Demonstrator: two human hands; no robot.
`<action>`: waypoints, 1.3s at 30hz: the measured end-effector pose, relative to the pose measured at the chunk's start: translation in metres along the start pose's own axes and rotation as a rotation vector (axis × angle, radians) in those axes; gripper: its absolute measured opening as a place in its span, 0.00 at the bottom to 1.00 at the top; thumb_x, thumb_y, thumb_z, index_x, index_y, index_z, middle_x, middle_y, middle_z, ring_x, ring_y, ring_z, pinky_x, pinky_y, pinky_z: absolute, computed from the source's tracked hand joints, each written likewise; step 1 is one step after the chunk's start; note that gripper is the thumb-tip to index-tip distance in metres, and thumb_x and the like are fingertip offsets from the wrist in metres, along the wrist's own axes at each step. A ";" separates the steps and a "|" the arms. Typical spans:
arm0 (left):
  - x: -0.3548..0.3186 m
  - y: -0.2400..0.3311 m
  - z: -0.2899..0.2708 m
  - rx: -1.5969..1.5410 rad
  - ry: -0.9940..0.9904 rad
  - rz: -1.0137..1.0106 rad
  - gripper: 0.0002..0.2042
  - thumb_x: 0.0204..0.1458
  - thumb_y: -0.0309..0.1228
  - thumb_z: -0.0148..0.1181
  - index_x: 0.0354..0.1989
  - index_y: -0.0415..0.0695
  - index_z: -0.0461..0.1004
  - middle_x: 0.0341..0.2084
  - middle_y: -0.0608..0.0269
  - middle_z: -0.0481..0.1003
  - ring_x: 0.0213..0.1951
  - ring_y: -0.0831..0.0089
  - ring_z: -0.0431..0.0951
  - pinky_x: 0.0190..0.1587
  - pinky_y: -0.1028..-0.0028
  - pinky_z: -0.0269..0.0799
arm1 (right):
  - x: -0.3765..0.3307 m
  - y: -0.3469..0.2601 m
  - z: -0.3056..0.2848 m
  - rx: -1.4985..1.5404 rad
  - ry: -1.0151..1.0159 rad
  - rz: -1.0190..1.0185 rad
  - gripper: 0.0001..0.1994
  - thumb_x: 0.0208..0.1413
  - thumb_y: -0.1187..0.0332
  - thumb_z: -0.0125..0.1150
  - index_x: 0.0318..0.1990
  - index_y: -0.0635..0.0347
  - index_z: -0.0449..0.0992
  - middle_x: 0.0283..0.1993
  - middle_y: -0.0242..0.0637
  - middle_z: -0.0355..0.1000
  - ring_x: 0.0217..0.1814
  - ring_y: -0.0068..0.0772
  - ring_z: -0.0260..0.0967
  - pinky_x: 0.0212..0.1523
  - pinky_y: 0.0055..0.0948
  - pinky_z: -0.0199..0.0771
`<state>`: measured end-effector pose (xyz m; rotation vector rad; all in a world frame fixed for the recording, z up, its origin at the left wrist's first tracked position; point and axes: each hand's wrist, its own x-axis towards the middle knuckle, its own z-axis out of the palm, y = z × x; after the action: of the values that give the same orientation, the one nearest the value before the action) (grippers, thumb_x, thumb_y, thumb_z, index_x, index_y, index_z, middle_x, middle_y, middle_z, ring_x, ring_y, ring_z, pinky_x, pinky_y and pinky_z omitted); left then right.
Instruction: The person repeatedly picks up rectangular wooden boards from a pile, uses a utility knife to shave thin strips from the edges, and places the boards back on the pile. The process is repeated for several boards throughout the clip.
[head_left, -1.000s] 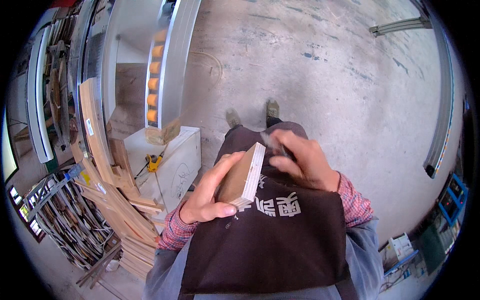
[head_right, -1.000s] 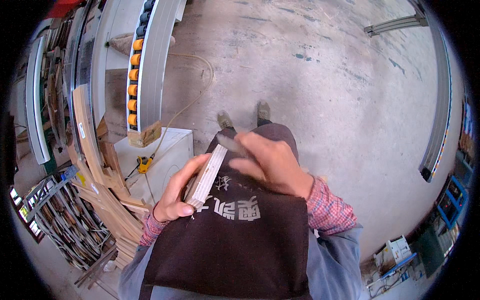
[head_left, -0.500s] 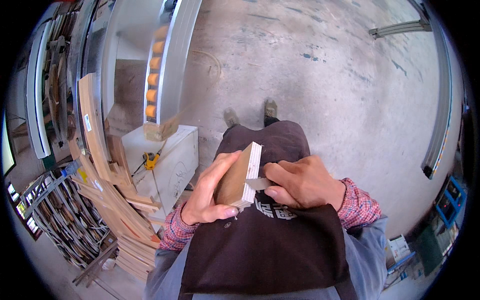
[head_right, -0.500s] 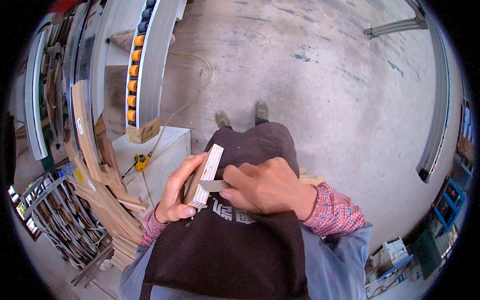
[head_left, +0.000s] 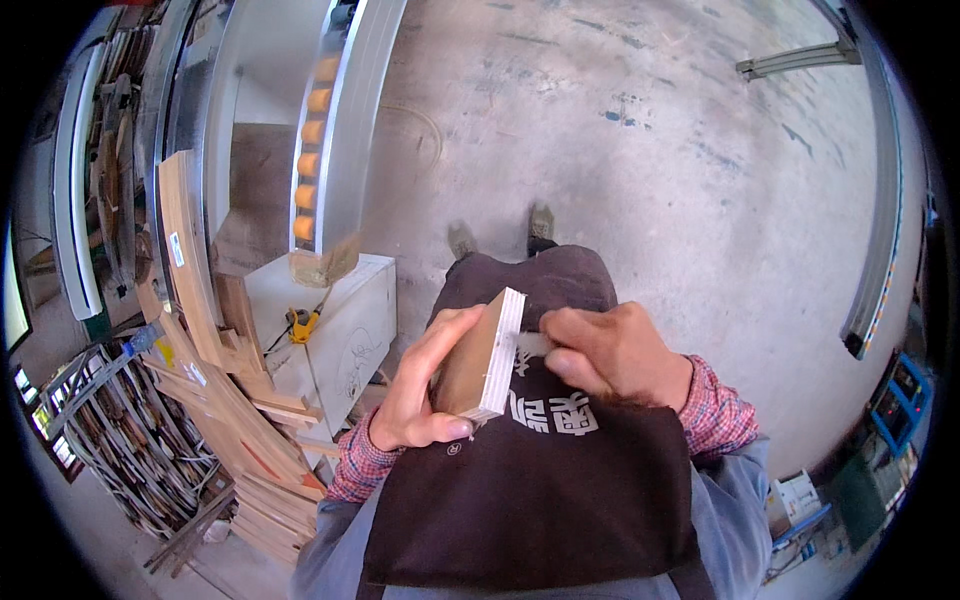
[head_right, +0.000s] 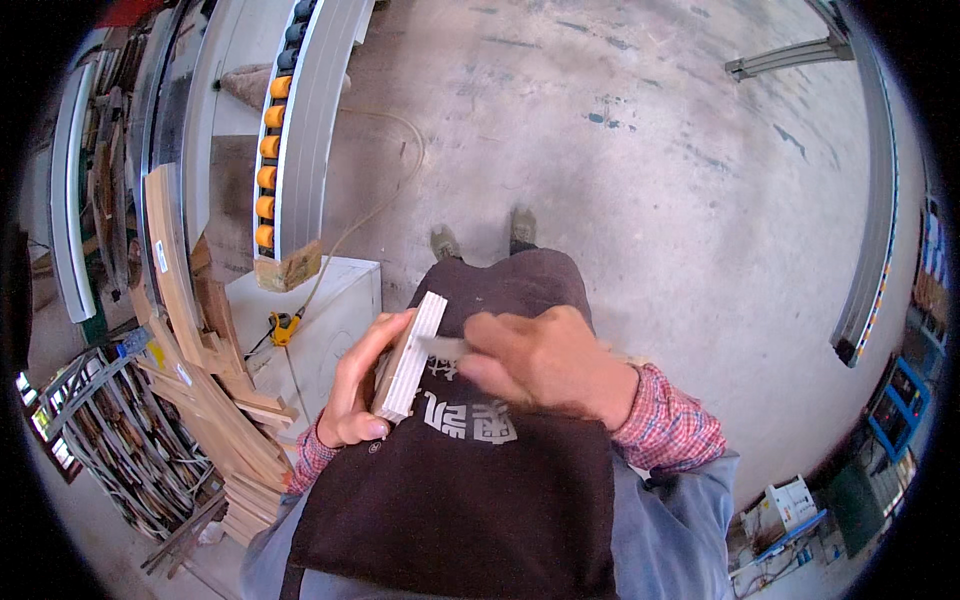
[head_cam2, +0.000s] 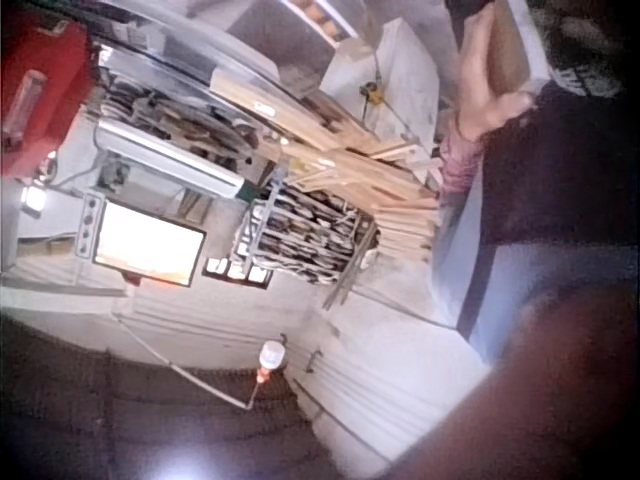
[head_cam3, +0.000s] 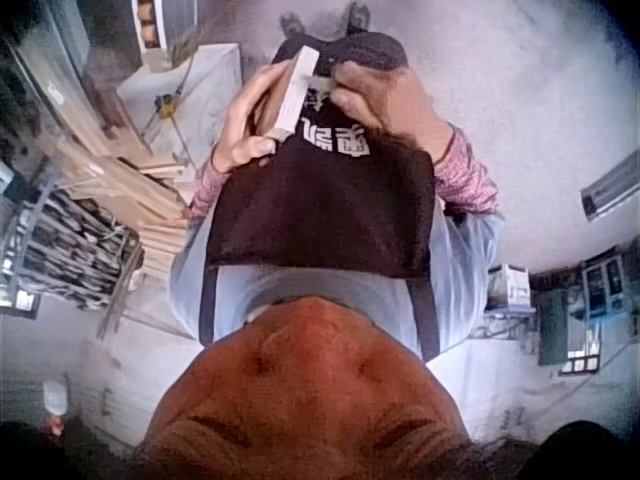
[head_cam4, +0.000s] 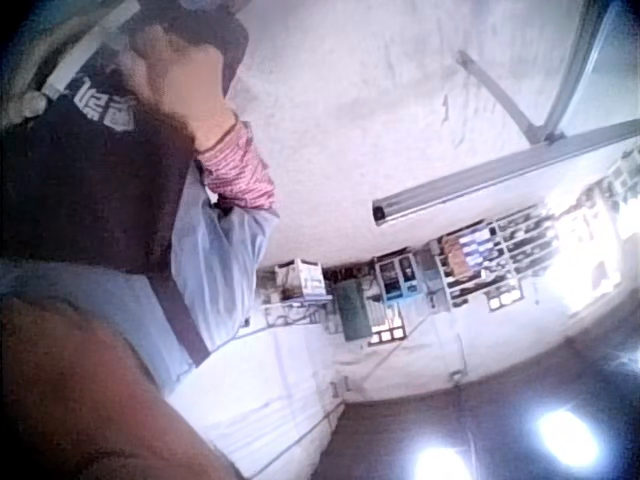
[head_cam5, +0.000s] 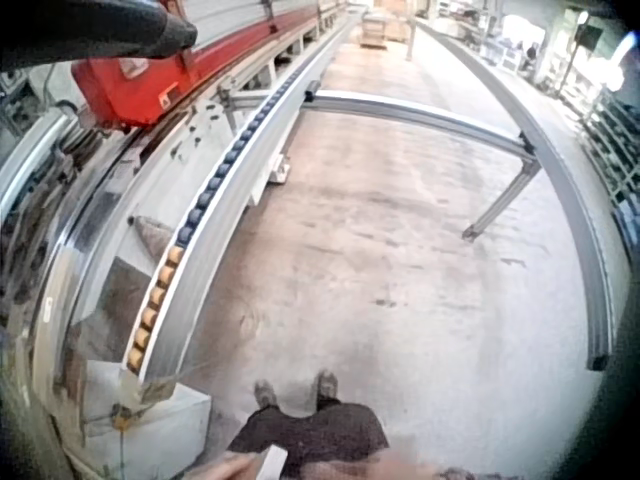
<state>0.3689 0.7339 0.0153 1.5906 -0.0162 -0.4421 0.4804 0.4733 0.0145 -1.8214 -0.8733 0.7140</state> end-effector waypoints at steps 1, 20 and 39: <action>0.000 -0.001 0.000 0.003 0.010 -0.002 0.55 0.44 0.65 0.63 0.68 0.25 0.58 0.60 0.37 0.66 0.62 0.48 0.68 0.65 0.58 0.60 | 0.000 -0.004 0.000 -0.025 -0.022 -0.037 0.12 0.63 0.57 0.60 0.39 0.56 0.71 0.26 0.41 0.73 0.25 0.50 0.74 0.25 0.41 0.74; 0.008 0.003 -0.009 0.037 -0.012 0.001 0.55 0.43 0.63 0.64 0.68 0.25 0.59 0.61 0.37 0.66 0.62 0.47 0.68 0.66 0.57 0.59 | 0.010 -0.003 -0.002 -0.043 -0.058 0.025 0.13 0.66 0.57 0.56 0.38 0.58 0.69 0.25 0.42 0.73 0.25 0.52 0.74 0.25 0.45 0.73; 0.014 0.001 -0.013 0.021 -0.010 0.038 0.55 0.40 0.63 0.64 0.68 0.26 0.59 0.61 0.38 0.67 0.62 0.47 0.68 0.66 0.57 0.60 | 0.022 0.005 -0.017 0.064 -0.016 0.042 0.12 0.65 0.59 0.56 0.38 0.58 0.70 0.25 0.44 0.73 0.26 0.54 0.73 0.26 0.46 0.72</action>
<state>0.3853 0.7423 0.0127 1.6061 -0.0589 -0.4214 0.5080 0.4813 0.0141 -1.7838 -0.8156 0.7759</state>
